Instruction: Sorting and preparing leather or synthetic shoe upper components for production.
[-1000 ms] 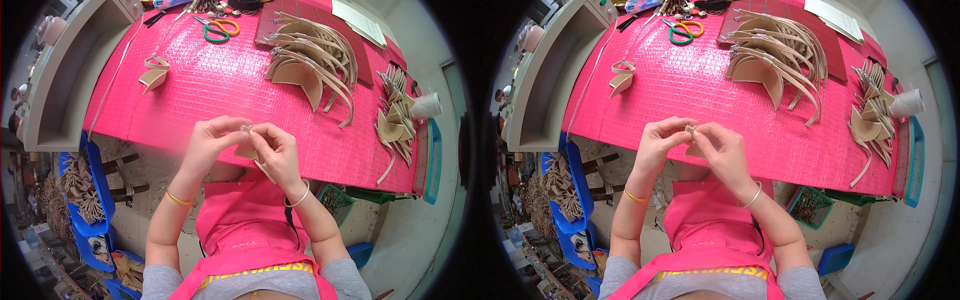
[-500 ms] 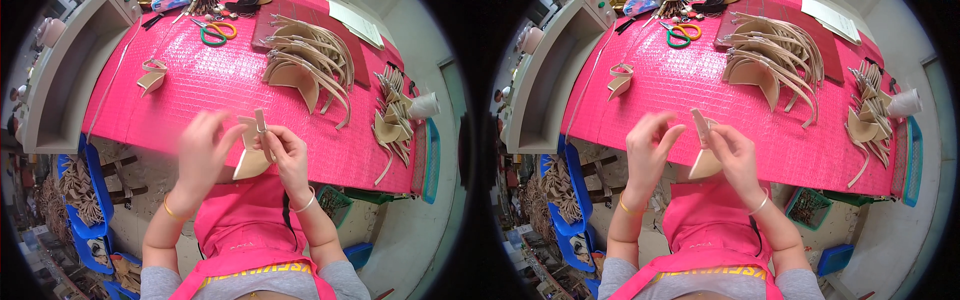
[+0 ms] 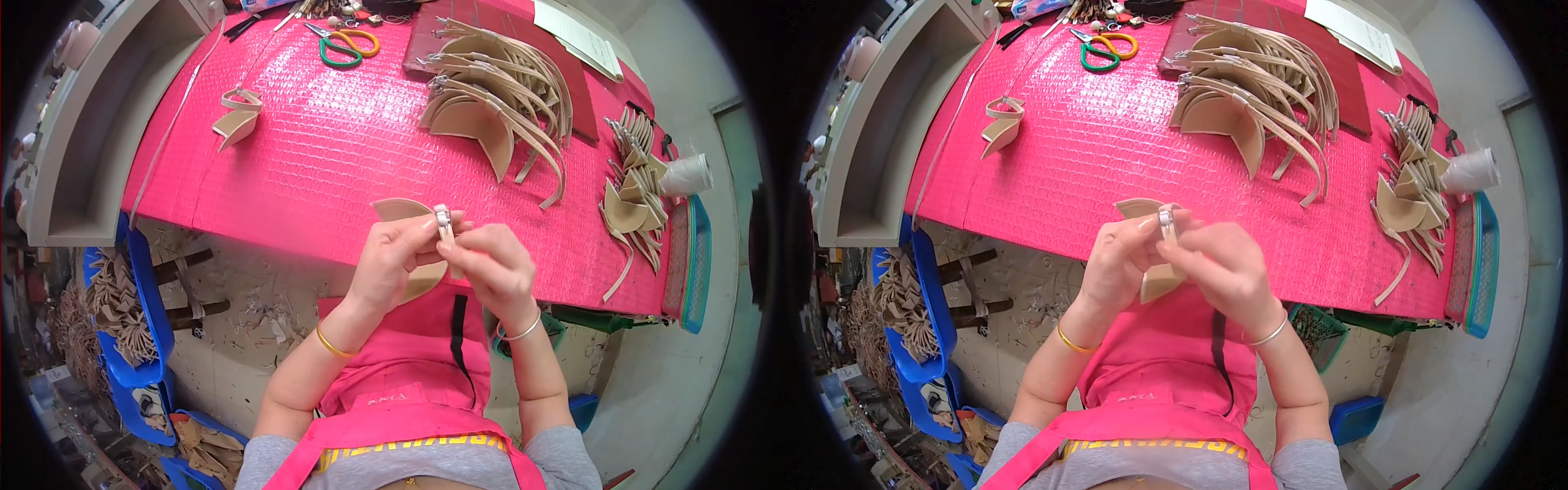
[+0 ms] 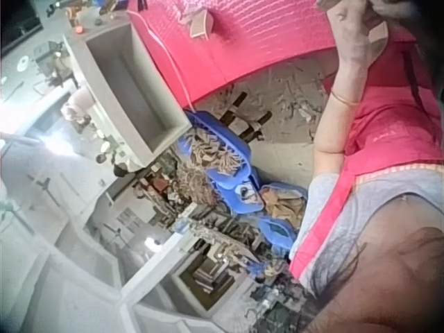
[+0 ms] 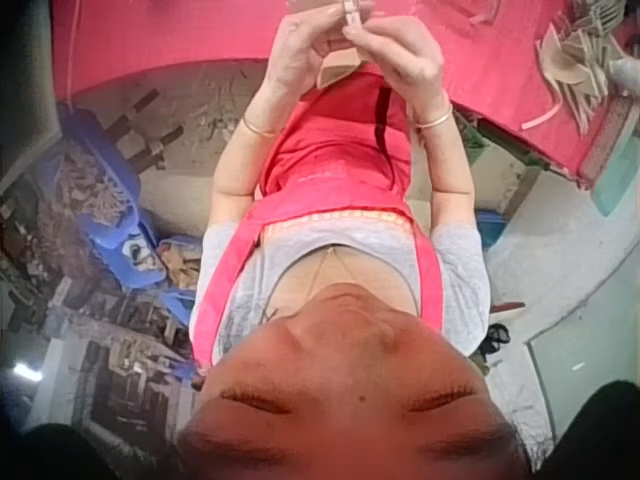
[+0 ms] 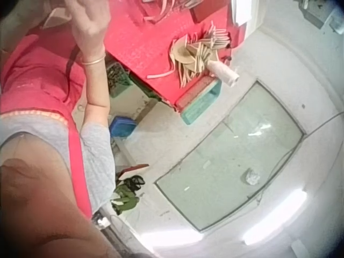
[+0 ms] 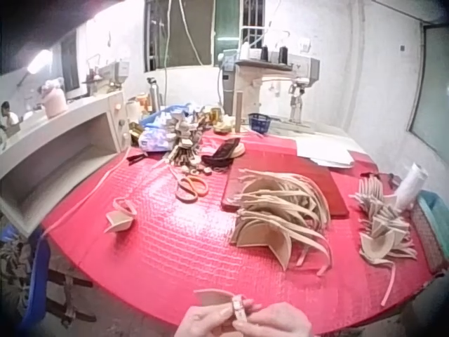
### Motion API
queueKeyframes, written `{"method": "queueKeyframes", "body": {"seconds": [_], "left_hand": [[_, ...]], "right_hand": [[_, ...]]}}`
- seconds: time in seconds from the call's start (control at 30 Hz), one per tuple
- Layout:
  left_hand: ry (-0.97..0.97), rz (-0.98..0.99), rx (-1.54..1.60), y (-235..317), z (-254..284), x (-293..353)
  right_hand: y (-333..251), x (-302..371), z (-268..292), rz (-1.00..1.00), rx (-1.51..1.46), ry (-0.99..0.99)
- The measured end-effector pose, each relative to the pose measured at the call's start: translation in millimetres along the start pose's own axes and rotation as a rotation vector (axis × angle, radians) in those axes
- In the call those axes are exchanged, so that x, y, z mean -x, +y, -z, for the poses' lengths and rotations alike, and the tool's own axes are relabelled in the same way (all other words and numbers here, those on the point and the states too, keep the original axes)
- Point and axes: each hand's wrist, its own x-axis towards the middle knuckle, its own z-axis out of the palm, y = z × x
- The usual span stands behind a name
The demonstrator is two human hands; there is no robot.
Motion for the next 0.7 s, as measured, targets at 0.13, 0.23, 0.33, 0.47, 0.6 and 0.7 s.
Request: {"method": "queueKeyframes", "body": {"seconds": [0.13, 0.23, 0.33, 0.47, 0.6, 0.7], "left_hand": [[0.026, -0.097, -0.229, -10, 6, -1], [0.084, -0.178, -0.237, -12, 6, -3], [0.093, -0.189, -0.198, -15, 7, -4], [0.072, -0.19, -0.234, -14, 5, -2], [0.069, -0.251, -0.343, -15, 4, 3], [0.013, -0.244, -0.333, -15, 0, 14]], "right_hand": [[-4, 11, -4, 0.058, 0.07, 0.018], [-3, 11, -7, 0.087, 0.077, 0.022], [-5, 11, -7, 0.083, 0.07, 0.018], [-3, 12, -9, 0.014, 0.0, 0.061], [-14, -1, -12, -0.288, -0.146, 0.167], [-10, -12, -15, -0.519, -0.271, 0.226]]}}
